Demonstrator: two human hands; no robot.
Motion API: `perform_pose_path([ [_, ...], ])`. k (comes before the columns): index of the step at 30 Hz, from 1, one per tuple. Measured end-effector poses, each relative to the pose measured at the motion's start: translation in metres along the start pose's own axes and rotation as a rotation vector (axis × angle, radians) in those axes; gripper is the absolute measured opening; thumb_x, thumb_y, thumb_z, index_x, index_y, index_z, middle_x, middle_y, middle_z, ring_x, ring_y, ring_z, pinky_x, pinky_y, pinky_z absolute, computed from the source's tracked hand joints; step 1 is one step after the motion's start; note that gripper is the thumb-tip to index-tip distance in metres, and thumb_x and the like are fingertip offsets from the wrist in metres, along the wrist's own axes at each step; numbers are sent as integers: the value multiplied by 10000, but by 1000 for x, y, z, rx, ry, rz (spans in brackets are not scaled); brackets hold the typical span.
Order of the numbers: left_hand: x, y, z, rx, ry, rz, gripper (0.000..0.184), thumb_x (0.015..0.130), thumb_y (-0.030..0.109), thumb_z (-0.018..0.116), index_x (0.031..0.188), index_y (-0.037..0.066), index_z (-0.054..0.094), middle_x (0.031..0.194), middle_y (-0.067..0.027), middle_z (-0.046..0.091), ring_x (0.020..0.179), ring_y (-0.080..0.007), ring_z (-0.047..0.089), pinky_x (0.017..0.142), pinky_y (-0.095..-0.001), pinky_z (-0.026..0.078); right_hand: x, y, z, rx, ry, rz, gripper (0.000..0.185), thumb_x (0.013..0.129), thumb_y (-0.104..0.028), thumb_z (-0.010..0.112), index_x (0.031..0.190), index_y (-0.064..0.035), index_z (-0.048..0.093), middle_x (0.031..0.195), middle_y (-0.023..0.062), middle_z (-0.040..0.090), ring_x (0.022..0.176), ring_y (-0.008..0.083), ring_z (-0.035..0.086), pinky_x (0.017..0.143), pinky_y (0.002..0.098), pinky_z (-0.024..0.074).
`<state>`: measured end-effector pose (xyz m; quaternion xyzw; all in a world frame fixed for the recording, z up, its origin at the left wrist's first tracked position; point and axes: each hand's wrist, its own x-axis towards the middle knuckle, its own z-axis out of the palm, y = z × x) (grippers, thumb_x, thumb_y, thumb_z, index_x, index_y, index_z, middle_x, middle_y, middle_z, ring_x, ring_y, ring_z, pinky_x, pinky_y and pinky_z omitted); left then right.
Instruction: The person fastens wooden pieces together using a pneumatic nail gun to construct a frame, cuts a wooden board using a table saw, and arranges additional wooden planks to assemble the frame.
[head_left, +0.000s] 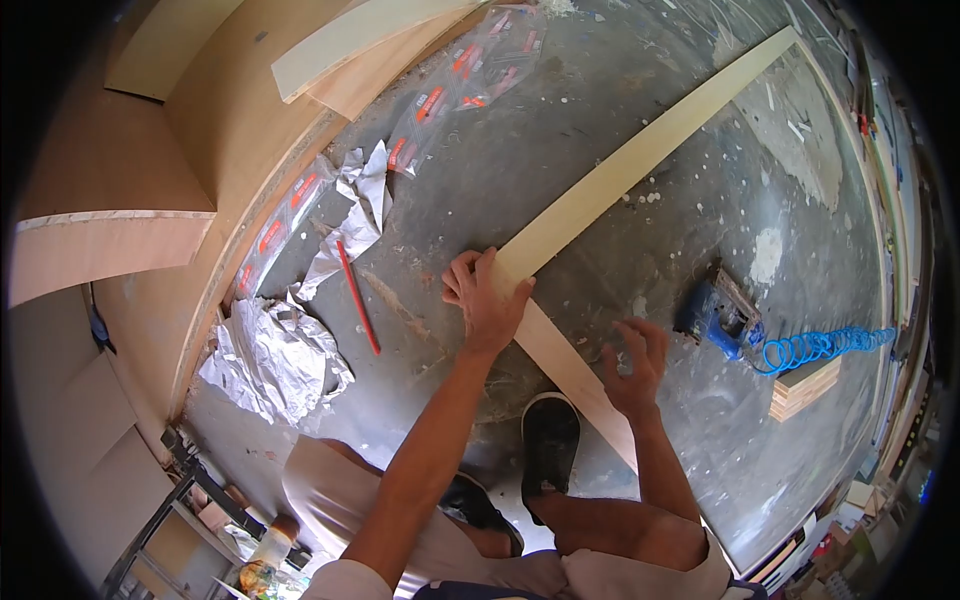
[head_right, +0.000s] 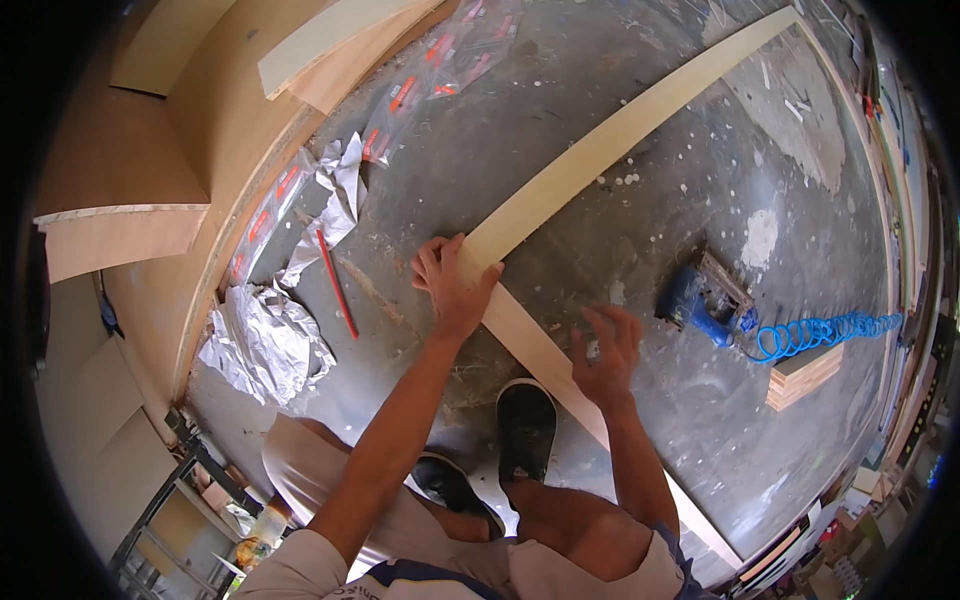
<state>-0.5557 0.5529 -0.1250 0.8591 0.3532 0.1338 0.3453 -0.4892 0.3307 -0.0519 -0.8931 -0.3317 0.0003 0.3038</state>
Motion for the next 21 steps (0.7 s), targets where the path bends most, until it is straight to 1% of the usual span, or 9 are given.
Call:
perform_pose_path([
  [5,3,0,-3,58,-28,51,726,775,312,782,1330,5,429,1235,-149,384,1164,-354,340,942,-520,228,85,-22,36,115,-128,-164,382,767,-20,709,1141,-62,645,1197,115,599,1094,342,548,935,456,443],
  [7,4,2,-8,45,-65,55,718,794,299,768,1336,-9,412,1229,-156,387,1161,-355,346,946,-521,229,114,-27,46,80,-218,-333,407,763,-36,729,1158,-83,642,1251,86,586,1149,320,532,983,451,421],
  [8,5,2,-10,15,-91,55,691,808,285,757,1329,-13,415,1225,-160,391,1165,-358,352,946,-525,230,123,-26,51,81,-220,-331,407,763,-36,729,1158,-83,642,1251,86,586,1149,320,532,983,451,421],
  [10,8,1,-13,-15,-113,59,664,822,272,745,1322,-18,419,1221,-164,394,1168,-360,359,947,-529,232,140,-23,60,51,-374,-458,486,722,-65,777,1185,-111,636,1297,51,572,1227,281,503,1044,437,379],
  [13,10,-9,-15,-36,-177,50,631,855,332,708,1305,-26,448,1236,-164,396,1193,-339,347,971,-504,226,145,-9,76,135,-476,-443,579,665,-83,821,1207,-129,624,1322,14,568,1303,251,463,1079,432,346],
  [16,11,-18,-14,-121,-146,133,569,868,241,697,1311,-11,444,1239,-146,400,1217,-332,352,978,-479,234,147,-2,73,168,-526,-436,576,649,-67,830,1181,-134,622,1337,-2,563,1341,237,436,1090,440,325],
  [18,14,-14,-14,-160,-98,33,452,821,141,729,1224,19,564,1151,-118,501,1183,-299,423,984,-445,264,150,-2,79,140,-519,-453,591,639,-73,840,1180,-140,611,1344,-14,568,1340,232,444,1085,434,325],
  [19,16,-15,-16,-162,-104,29,452,821,141,729,1224,19,564,1151,-118,501,1183,-299,423,984,-445,264,149,-3,81,113,-518,-459,607,628,-79,850,1178,-146,601,1352,-26,573,1339,227,451,1079,427,325],
  [21,27,-13,-24,-304,-109,-114,312,740,95,786,1035,62,687,1015,-82,594,1092,-256,507,981,-423,298,148,-1,83,132,-527,-442,579,624,-84,852,1144,-139,606,1347,-23,576,1331,222,460,1073,427,325],
])
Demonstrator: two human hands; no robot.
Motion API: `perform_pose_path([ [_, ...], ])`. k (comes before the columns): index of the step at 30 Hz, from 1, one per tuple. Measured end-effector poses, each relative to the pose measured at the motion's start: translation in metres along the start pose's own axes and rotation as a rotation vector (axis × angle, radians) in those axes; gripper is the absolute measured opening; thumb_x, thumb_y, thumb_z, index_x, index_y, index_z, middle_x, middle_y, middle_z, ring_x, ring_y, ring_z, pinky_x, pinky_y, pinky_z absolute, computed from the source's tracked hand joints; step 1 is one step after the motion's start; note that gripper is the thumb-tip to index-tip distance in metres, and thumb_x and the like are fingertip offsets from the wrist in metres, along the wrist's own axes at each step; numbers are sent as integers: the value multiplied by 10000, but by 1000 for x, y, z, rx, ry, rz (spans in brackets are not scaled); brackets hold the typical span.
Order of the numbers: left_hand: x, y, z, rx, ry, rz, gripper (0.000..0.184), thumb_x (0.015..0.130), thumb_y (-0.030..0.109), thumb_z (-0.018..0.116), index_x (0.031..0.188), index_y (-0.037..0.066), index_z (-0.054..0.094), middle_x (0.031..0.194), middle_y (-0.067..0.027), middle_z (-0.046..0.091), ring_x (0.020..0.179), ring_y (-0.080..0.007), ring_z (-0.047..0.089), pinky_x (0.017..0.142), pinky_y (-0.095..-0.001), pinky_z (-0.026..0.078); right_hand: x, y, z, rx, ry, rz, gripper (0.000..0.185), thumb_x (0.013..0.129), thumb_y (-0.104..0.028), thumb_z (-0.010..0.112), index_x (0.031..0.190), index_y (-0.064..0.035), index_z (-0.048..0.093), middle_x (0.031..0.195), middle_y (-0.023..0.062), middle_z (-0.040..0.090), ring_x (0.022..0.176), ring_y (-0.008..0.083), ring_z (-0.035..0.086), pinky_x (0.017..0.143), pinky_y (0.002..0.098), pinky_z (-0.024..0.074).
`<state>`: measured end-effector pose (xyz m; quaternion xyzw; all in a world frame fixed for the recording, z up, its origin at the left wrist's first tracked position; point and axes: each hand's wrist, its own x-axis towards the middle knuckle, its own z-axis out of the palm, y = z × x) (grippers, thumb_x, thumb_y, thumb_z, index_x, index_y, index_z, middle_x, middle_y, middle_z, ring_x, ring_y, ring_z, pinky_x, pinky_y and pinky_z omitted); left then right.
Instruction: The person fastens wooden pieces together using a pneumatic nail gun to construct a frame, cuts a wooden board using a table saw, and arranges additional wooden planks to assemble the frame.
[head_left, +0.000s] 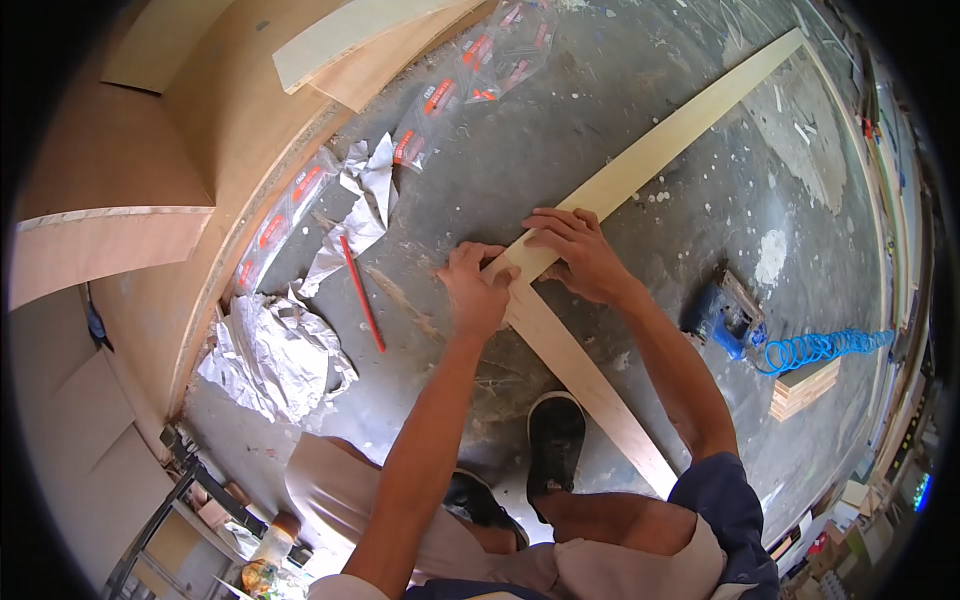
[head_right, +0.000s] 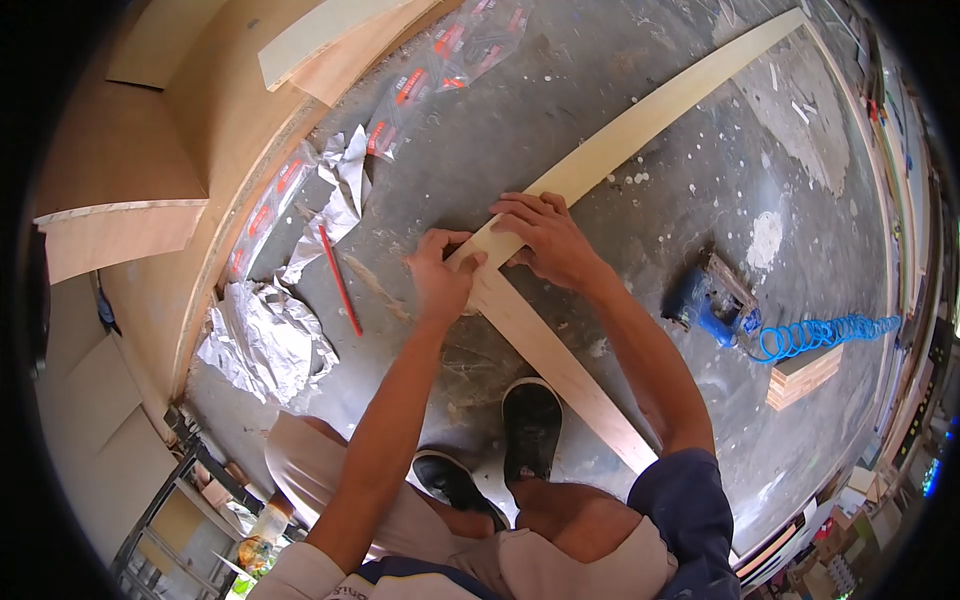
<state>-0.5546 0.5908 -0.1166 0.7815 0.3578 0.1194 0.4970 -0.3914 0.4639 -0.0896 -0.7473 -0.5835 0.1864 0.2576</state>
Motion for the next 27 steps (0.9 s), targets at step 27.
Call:
perform_pose_path([
  [27,-8,14,8,87,56,-28,290,769,104,761,1015,119,608,1034,-17,556,1096,-261,466,1022,-507,234,2,4,3,7,25,-30,471,601,-89,850,1032,-113,662,1303,5,588,1291,234,476,1033,445,314],
])
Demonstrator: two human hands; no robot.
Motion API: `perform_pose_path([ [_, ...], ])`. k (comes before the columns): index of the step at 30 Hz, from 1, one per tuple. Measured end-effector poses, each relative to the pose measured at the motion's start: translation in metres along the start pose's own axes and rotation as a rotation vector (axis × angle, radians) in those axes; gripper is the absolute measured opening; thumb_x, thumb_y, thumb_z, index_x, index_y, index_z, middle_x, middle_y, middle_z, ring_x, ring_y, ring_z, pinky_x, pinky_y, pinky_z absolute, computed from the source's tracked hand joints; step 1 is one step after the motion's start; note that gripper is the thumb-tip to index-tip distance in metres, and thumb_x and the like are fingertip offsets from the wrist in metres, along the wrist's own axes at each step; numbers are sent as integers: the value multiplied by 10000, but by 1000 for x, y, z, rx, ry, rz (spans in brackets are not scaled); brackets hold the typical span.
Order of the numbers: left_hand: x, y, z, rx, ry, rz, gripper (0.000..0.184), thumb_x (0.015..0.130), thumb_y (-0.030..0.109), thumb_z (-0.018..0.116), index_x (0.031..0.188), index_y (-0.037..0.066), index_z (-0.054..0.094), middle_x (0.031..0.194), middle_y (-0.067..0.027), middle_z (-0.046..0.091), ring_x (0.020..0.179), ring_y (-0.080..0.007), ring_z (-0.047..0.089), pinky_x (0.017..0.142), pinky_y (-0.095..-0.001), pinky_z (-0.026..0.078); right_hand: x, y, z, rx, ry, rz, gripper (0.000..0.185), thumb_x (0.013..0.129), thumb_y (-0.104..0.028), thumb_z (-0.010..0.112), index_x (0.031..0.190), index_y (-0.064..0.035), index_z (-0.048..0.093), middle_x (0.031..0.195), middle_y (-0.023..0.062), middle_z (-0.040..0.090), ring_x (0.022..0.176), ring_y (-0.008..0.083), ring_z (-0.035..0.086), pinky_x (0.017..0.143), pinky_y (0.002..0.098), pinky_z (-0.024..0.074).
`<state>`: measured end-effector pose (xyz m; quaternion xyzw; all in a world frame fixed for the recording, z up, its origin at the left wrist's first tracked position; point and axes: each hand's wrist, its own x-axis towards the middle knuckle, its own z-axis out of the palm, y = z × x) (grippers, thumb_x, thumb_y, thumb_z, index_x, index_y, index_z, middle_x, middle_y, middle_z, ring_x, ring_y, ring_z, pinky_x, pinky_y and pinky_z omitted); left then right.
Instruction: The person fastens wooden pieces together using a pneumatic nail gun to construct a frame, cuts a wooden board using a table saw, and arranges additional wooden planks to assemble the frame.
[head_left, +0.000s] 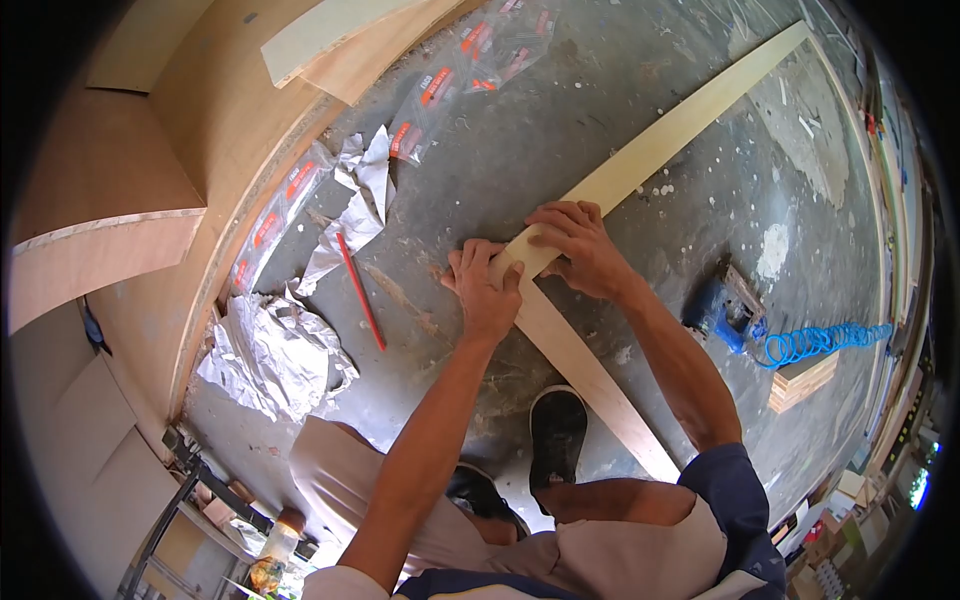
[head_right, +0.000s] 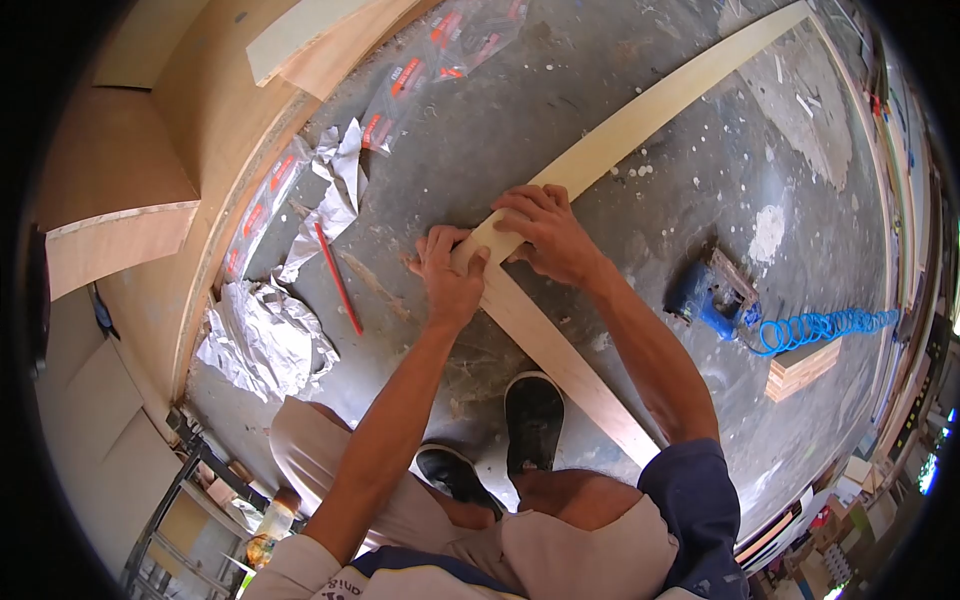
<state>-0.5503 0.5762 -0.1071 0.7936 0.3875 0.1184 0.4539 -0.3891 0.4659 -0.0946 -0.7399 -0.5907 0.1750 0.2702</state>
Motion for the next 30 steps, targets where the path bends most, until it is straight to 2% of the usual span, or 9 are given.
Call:
perform_pose_path([
  [1,0,0,2,0,1,2,290,769,104,761,1015,119,608,1034,-17,556,1096,-261,466,1022,-507,234,1,0,-1,-11,-1,-9,461,609,-94,845,1033,-113,667,1303,11,583,1294,228,469,1031,450,312],
  [3,-4,0,6,22,35,31,315,791,101,740,1061,100,578,1083,-44,530,1113,-278,432,937,-449,254,1,-1,0,-11,3,-7,473,601,-91,850,1033,-115,661,1307,10,586,1293,234,474,1031,446,313],
  [10,-4,-2,7,35,9,47,337,806,101,726,1097,98,555,1099,-66,516,1102,-290,417,925,-444,253,-1,3,2,-8,20,-38,486,607,-92,849,1051,-119,653,1324,14,582,1306,240,473,1027,448,315],
  [13,3,-1,5,5,34,34,307,791,106,745,1049,99,578,1056,-57,527,1075,-290,448,922,-450,256,-3,5,3,16,-1,-25,489,613,-88,844,1065,-116,660,1353,22,566,1325,247,459,1045,445,319],
  [18,18,4,-5,178,-63,-19,271,707,144,823,879,104,618,926,-27,544,1004,-270,512,912,-452,263,-4,0,4,72,23,9,501,611,-69,843,1080,-105,672,1401,36,531,1346,263,441,1075,433,335],
  [20,20,8,-7,203,-79,-42,272,698,153,830,866,105,621,917,-26,546,1006,-265,512,915,-450,261,-5,-2,6,88,31,31,509,608,-60,844,1086,-99,674,1414,45,519,1353,274,433,1082,430,344],
  [26,19,7,-7,250,-78,-70,256,690,174,836,840,111,638,896,-21,549,1010,-251,512,919,-450,253,-10,-16,3,191,175,115,546,561,-52,867,1074,-70,681,1458,110,443,1380,346,370,1101,469,368],
  [28,16,9,-5,263,-38,-55,252,690,176,836,841,114,643,904,-20,550,1015,-249,511,916,-448,252,-18,-39,-17,95,208,216,574,580,-83,873,1115,-65,666,1475,129,420,1391,355,354,1102,476,376],
  [30,13,11,-3,274,-22,-89,249,694,180,837,846,125,646,924,-17,548,1042,-250,502,966,-482,243,-51,-48,-39,-108,351,269,522,658,-93,838,1145,-67,651,1417,130,481,1335,359,415,1072,472,394],
])
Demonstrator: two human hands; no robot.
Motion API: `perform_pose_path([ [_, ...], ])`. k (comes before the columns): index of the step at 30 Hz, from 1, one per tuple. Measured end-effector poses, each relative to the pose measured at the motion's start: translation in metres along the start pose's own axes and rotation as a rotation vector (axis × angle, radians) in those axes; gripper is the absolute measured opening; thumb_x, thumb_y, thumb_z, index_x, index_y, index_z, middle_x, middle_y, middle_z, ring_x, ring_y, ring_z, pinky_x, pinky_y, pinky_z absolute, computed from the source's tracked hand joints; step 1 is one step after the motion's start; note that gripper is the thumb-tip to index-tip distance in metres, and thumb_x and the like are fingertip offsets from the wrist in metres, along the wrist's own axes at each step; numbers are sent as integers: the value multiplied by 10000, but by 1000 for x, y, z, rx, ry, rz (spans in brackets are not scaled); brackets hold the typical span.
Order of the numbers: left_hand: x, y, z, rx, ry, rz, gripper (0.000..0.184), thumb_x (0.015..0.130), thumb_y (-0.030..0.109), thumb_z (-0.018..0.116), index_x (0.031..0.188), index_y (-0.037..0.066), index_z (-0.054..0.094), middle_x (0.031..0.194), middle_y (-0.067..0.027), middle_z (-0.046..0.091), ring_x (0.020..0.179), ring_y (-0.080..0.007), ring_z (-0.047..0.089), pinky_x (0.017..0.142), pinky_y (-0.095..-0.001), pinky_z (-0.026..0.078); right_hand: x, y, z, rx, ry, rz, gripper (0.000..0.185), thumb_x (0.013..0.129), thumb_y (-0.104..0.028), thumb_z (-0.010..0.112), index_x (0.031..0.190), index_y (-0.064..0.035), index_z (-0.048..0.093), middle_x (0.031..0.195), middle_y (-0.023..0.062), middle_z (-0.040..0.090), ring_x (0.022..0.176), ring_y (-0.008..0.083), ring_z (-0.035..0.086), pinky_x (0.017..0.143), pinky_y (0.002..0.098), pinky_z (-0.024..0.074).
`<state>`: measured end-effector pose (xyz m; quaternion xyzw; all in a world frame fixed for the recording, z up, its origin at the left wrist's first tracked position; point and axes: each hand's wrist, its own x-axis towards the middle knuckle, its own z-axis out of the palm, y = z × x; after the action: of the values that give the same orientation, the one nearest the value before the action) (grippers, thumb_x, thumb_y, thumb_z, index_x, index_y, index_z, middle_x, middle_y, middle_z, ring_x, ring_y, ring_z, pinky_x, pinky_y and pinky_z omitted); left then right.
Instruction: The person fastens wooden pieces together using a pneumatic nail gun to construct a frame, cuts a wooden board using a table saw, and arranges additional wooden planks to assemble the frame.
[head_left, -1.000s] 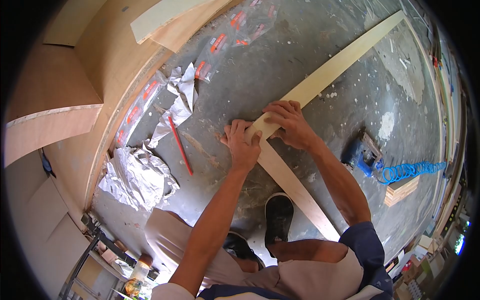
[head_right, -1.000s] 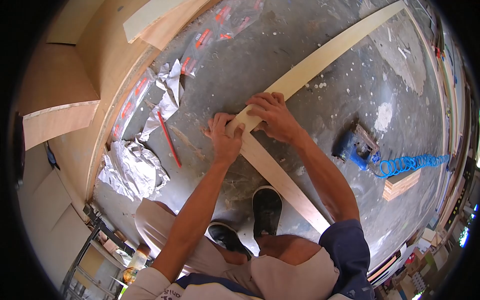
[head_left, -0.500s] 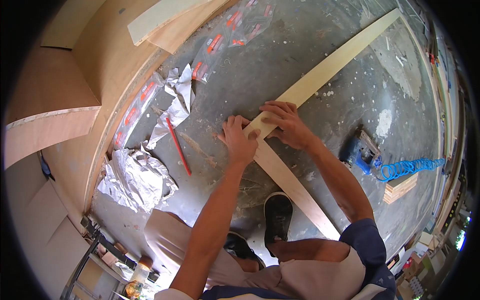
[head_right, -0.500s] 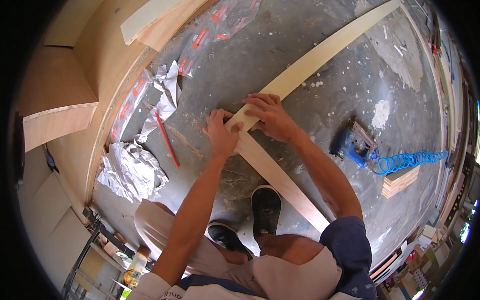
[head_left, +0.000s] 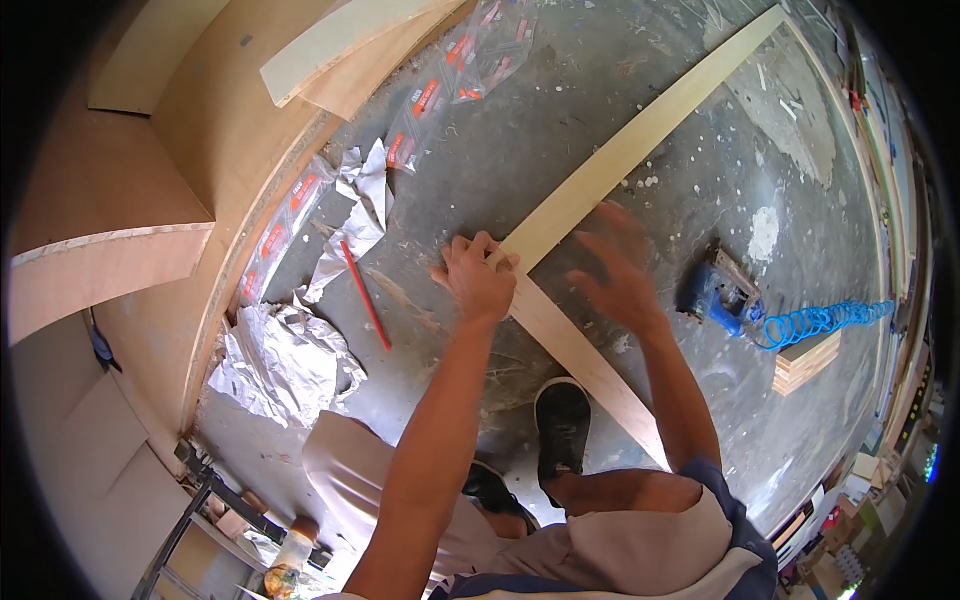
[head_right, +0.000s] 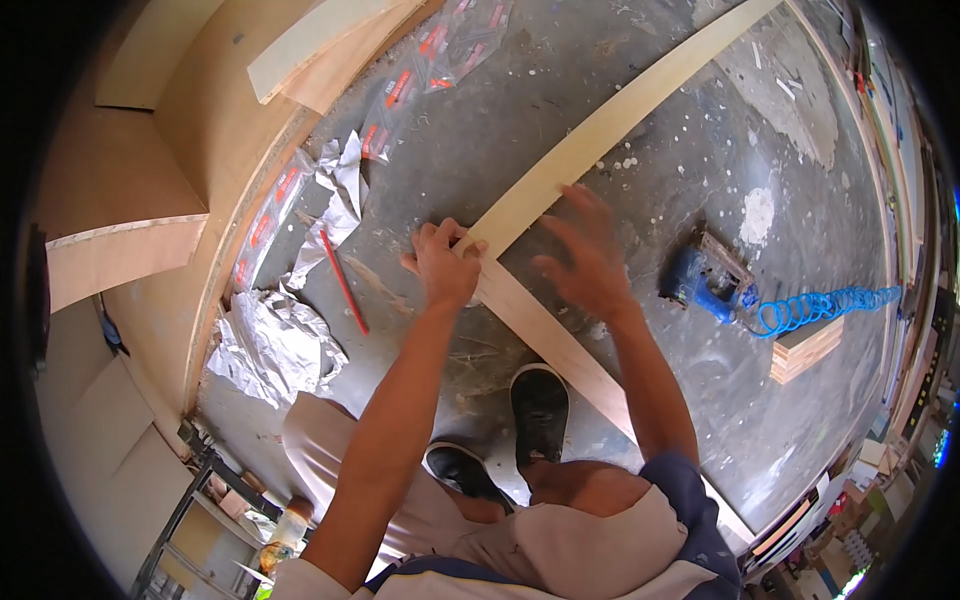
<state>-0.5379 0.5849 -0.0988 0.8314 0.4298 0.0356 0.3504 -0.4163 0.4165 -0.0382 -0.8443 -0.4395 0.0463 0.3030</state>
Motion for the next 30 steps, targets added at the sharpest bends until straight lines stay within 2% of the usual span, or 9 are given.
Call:
perform_pose_path([
  [3,1,1,4,-18,-4,-78,242,700,180,836,841,134,645,940,-12,546,1066,-247,490,1024,-523,214,-72,44,-44,-177,332,215,380,741,4,675,1116,-51,649,1182,148,610,1141,346,540,1017,459,401],
  [7,0,3,3,-47,-22,-115,234,705,175,834,838,142,644,949,-2,540,1074,-245,483,1062,-550,181,-170,108,-102,-400,287,420,502,663,4,590,1161,-45,614,1154,170,600,1159,365,524,1025,478,385],
  [9,1,4,2,-67,-45,-134,228,708,165,833,830,142,643,962,4,535,1078,-242,479,1060,-550,182,-188,119,-114,-634,-86,555,570,662,-54,652,1225,-35,562,1171,177,591,1171,374,513,1045,479,358],
  [13,2,3,-1,-135,-68,-146,224,710,154,834,820,141,640,973,5,530,1086,-245,472,1066,-557,174,-187,155,-116,-709,-193,395,544,663,-103,695,1177,-19,540,1125,178,583,1145,378,510,1036,486,344],
  [18,4,5,-1,-124,-74,-150,219,714,129,826,812,131,629,973,1,526,1086,-248,459,1075,-564,160,-173,182,-136,-578,-480,356,407,647,-121,739,962,-18,503,970,206,561,957,430,541,860,484,442],
  [19,4,6,-1,-135,-61,-158,219,714,129,826,812,131,629,973,1,526,1086,-248,459,1075,-564,160,-175,186,-138,-565,-402,312,351,672,-131,759,904,-25,519,888,212,588,842,443,580,741,481,485],
  [23,2,5,0,-200,-73,-162,230,716,97,818,815,114,612,969,-3,497,1069,-257,429,1013,-516,204,-145,138,-143,-464,-192,408,268,750,-195,773,829,-27,580,703,186,620,641,434,607,583,486,484],
  [26,0,3,5,-250,-55,-156,235,714,82,813,813,106,601,967,-7,481,1056,-257,413,957,-481,224,-114,71,-134,-196,-171,601,205,759,-116,722,891,-10,607,665,150,629,546,281,618,543,392,477],
  [30,-1,3,7,-263,-26,-137,232,710,67,804,812,112,602,959,-2,483,1048,-254,416,934,-472,226,-71,-19,-97,164,24,553,207,709,-69,694,889,0,618,734,131,662,699,190,653,620,350,492],
])
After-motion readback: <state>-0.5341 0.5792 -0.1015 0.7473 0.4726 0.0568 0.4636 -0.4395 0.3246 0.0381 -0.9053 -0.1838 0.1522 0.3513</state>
